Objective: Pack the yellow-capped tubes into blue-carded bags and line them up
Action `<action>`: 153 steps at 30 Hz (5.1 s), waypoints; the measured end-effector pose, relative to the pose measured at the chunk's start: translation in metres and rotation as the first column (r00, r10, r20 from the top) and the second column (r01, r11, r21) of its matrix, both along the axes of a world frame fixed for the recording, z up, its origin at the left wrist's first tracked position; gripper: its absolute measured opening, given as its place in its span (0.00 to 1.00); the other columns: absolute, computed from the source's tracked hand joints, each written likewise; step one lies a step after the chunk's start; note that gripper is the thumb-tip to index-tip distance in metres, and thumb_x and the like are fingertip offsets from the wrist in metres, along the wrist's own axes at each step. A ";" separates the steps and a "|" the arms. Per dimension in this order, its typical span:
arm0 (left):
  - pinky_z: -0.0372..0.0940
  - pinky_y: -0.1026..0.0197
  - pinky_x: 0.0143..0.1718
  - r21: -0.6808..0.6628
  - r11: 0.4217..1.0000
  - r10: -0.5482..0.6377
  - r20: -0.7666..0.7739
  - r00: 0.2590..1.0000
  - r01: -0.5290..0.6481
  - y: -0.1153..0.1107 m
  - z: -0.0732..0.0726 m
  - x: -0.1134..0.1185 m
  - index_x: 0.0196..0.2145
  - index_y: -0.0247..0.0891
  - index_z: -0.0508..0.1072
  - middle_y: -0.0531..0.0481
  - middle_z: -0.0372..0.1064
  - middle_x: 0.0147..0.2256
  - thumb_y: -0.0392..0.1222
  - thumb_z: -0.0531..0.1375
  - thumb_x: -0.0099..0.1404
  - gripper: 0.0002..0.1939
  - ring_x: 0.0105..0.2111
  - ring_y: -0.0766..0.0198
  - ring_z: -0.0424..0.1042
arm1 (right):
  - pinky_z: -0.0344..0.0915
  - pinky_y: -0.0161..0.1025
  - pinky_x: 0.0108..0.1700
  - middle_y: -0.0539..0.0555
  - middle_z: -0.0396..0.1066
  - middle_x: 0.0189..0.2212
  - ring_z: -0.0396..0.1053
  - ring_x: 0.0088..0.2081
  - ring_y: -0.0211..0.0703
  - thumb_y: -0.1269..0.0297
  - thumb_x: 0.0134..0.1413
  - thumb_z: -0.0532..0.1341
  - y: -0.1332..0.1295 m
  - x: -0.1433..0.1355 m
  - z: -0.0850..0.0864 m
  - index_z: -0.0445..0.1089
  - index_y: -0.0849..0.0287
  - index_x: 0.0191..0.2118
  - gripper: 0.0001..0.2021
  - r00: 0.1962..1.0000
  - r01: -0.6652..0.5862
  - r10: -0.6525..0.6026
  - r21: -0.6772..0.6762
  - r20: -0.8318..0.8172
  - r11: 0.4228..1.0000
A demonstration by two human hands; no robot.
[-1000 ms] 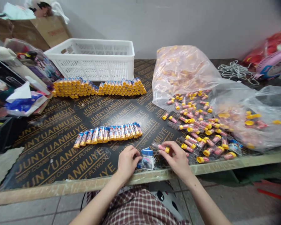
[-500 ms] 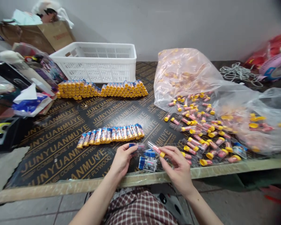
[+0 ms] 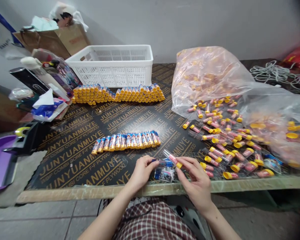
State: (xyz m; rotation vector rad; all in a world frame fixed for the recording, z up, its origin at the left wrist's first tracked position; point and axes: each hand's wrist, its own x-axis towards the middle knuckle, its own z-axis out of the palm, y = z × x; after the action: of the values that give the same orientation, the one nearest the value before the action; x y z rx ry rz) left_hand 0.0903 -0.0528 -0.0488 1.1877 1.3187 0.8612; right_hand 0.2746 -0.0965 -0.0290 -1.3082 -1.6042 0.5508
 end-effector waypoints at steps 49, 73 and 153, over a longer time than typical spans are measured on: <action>0.67 0.65 0.32 -0.374 0.927 0.198 0.542 0.817 0.023 -0.008 0.024 0.004 0.36 0.32 0.72 0.48 0.74 0.29 0.39 0.73 0.41 0.24 0.26 0.68 0.71 | 0.66 0.46 0.51 0.58 0.58 0.51 0.62 0.52 0.47 0.77 0.48 0.57 0.003 -0.010 -0.014 0.55 0.50 0.61 0.33 0.960 -0.271 0.270 -0.003 0.072 0.963; 0.61 0.64 0.25 -0.117 0.992 0.080 0.210 0.974 -0.056 0.028 0.030 0.003 0.31 0.33 0.71 0.52 0.70 0.21 0.51 0.69 0.45 0.21 0.20 0.66 0.67 | 0.56 0.52 0.60 0.58 0.50 0.61 0.56 0.59 0.52 0.65 0.48 0.64 0.016 0.017 -0.004 0.43 0.50 0.64 0.40 0.954 -0.293 0.298 -0.119 0.024 0.949; 0.63 0.66 0.28 -0.288 0.854 0.517 0.383 0.765 -0.433 0.005 0.005 -0.003 0.22 0.32 0.74 0.52 0.70 0.21 0.52 0.70 0.42 0.19 0.22 0.70 0.67 | 0.70 0.40 0.45 0.56 0.68 0.43 0.69 0.44 0.43 0.78 0.54 0.58 -0.009 -0.009 0.001 0.70 0.52 0.51 0.20 0.986 -0.169 0.168 0.124 0.024 0.978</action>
State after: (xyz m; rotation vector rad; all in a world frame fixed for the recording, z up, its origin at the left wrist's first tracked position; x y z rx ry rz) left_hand 0.0873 -0.0478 -0.0434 0.4498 1.2886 1.2646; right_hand 0.2654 -0.1057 -0.0284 -1.0912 -1.7431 0.5348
